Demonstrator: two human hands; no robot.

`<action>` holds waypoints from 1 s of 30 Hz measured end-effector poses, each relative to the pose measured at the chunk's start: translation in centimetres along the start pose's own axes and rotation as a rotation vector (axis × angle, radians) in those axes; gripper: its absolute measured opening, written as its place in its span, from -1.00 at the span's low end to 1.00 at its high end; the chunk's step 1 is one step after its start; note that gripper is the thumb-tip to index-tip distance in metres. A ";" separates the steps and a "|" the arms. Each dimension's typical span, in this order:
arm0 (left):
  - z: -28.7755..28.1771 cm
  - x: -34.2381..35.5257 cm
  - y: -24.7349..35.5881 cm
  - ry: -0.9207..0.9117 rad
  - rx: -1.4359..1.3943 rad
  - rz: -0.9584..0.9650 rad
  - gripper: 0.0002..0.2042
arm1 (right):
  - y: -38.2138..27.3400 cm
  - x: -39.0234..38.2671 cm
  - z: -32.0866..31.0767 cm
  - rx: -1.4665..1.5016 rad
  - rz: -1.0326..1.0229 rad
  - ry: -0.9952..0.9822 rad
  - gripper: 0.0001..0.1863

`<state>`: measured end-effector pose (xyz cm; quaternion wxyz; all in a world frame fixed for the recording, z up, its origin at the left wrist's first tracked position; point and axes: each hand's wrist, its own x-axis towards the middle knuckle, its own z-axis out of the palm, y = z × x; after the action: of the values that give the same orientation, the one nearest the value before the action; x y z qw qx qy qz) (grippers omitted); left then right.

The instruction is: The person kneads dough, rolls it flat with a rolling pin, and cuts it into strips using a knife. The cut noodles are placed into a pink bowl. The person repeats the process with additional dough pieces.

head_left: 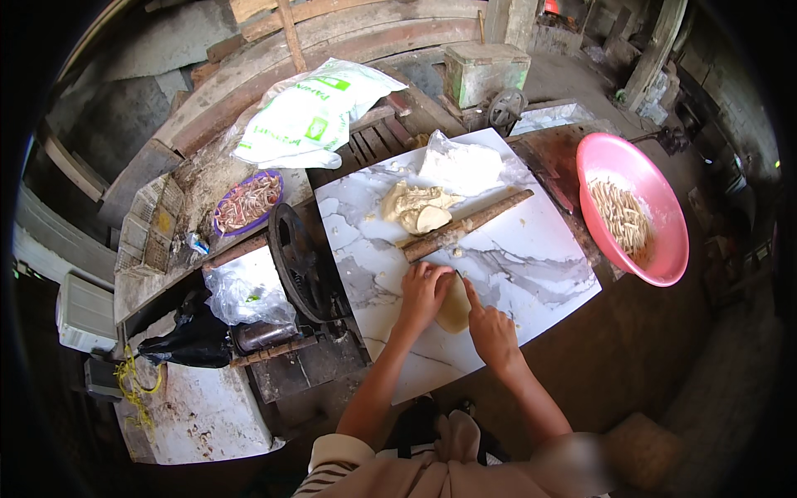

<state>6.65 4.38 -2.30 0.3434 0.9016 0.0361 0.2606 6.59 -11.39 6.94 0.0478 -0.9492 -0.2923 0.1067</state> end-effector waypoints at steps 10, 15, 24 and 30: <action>-0.5 0.2 0.9 -0.026 0.088 -0.021 -0.76 | 0.2 -1.2 1.8 -0.021 -0.002 0.092 -0.17; -0.3 0.3 1.1 -0.048 0.083 -0.045 -0.76 | 0.7 -2.7 2.7 -0.034 -0.009 0.171 -0.19; -0.4 0.3 1.1 -0.099 0.074 -0.074 -0.76 | 1.4 -6.5 2.2 0.046 0.028 0.084 -0.20; -0.7 0.3 1.3 -0.120 0.081 -0.094 -0.72 | 2.4 -10.6 1.7 0.027 0.038 0.027 -0.24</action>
<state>6.37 3.93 -0.92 0.3202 0.9260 0.0682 0.1878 -1.10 -19.31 6.75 0.0627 -0.9551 -0.2722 0.0987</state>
